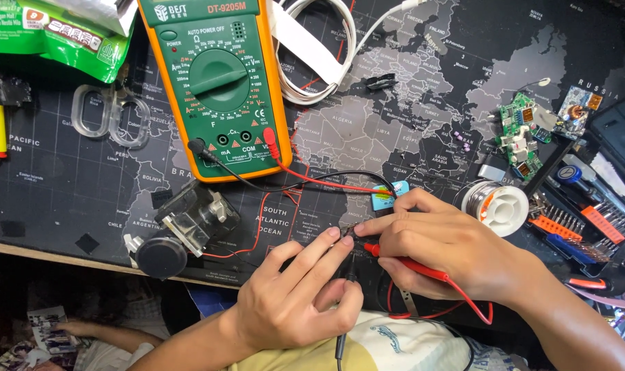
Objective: Diagnosing a small electronic device using a digital multimeter on a workbench.
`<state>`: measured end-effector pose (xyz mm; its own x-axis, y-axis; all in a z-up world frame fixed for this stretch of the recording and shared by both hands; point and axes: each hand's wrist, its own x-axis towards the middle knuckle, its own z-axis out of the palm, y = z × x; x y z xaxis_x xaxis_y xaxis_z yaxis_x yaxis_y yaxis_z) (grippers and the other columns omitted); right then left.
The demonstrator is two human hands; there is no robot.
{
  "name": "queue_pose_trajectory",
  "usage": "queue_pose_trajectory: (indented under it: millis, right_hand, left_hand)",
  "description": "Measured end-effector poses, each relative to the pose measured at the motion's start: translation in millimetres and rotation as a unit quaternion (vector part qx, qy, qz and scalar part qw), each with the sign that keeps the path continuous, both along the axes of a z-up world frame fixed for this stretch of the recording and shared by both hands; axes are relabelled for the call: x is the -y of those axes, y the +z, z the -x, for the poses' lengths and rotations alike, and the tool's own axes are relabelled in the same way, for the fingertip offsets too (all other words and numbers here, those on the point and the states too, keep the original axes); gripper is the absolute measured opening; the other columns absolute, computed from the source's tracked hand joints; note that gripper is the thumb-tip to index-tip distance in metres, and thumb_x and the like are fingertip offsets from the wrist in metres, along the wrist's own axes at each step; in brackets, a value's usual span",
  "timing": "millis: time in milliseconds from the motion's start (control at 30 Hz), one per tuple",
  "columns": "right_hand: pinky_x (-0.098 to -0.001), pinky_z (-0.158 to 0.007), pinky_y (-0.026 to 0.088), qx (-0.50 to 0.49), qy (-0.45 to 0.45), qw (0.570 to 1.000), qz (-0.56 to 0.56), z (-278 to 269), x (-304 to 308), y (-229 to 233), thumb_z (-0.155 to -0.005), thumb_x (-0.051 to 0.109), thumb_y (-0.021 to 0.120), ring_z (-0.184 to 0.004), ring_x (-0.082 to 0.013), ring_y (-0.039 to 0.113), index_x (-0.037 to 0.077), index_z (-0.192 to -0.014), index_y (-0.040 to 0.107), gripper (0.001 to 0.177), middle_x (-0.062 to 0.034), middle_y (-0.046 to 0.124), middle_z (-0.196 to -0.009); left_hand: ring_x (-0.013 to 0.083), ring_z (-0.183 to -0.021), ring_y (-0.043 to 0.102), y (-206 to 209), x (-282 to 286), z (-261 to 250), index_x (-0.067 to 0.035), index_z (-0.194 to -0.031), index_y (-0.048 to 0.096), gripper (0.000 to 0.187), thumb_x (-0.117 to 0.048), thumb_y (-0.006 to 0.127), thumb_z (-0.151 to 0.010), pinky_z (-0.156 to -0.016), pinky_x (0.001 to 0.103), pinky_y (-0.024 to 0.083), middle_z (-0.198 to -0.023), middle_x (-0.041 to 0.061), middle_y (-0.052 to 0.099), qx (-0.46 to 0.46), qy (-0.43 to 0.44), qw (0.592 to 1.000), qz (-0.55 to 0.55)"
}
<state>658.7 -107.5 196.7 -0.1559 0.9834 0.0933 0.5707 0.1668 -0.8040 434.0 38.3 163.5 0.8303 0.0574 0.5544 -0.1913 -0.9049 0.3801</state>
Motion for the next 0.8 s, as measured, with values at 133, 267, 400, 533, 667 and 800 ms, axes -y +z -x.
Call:
queue_pose_trajectory:
  millis: [133,267,400,533,667,800]
  right_hand:
    - [-0.0434,-0.09,0.051,-0.009,0.003,1.0,0.016,-1.0,0.6,0.3,-0.107,0.003,0.056,-0.122,-0.0274,0.085,0.007,-0.096,0.059,0.012,-0.0081,0.063,-0.087]
    - [-0.044,-0.093,0.053,-0.001,-0.01,1.0,0.025,2.1,-3.4,6.9,-0.107,0.004,0.058,-0.121,-0.0263,0.084,0.006,-0.099,0.061,0.008,-0.0082,0.068,-0.089]
    - [-0.0413,-0.092,0.051,0.041,-0.005,0.998,0.05,5.1,-12.4,20.9,-0.111,0.012,0.06,-0.112,-0.0276,0.077,0.006,-0.094,0.058,0.017,-0.0125,0.072,-0.101]
    - [-0.0436,-0.087,0.05,0.076,0.021,0.995,0.053,6.6,-25.0,32.3,-0.115,0.016,0.059,-0.081,-0.0315,0.06,0.004,-0.089,0.053,0.029,-0.01,0.063,-0.091]
    - [-0.0433,-0.084,0.05,0.086,0.027,0.994,0.058,1.7,-20.9,30.3,-0.115,0.019,0.059,-0.08,-0.0331,0.059,0.007,-0.09,0.052,0.029,-0.0075,0.063,-0.088]
    - [-0.0443,-0.094,0.055,0.055,0.008,0.997,0.062,-0.3,-20.3,30.4,-0.112,0.019,0.061,-0.095,-0.0363,0.071,0.003,-0.093,0.058,0.024,-0.0179,0.078,-0.111]
  left_hand:
    - [0.0335,-0.115,0.085,-0.5,0.5,0.3,-0.02,-0.105,0.061,0.019,-0.005,0.051,-0.11,-0.079,0.038,0.056,-0.118,0.018,0.083,-0.002,-0.004,1.0,0.001]
    - [0.0329,-0.115,0.085,0.2,1.5,-0.3,-0.02,-0.105,0.06,0.017,-0.006,0.051,-0.111,-0.079,0.037,0.056,-0.116,0.017,0.083,-0.003,-0.002,1.0,-0.005]
    - [0.0319,-0.115,0.085,2.1,4.8,-1.5,-0.019,-0.103,0.06,0.019,-0.003,0.052,-0.108,-0.079,0.037,0.055,-0.117,0.017,0.084,-0.001,0.007,1.0,-0.008]
    - [0.0323,-0.116,0.084,2.6,8.1,-1.2,-0.02,-0.103,0.061,0.018,-0.004,0.055,-0.109,-0.08,0.037,0.055,-0.117,0.017,0.084,-0.003,0.014,1.0,-0.017]
    - [0.033,-0.116,0.084,2.3,9.8,-0.3,-0.02,-0.104,0.061,0.017,-0.004,0.056,-0.109,-0.08,0.038,0.056,-0.118,0.018,0.084,-0.006,0.014,1.0,-0.018]
    - [0.0325,-0.115,0.084,2.5,9.6,-0.8,-0.019,-0.104,0.061,0.017,-0.005,0.054,-0.11,-0.08,0.037,0.056,-0.117,0.017,0.084,-0.005,0.017,1.0,-0.02]
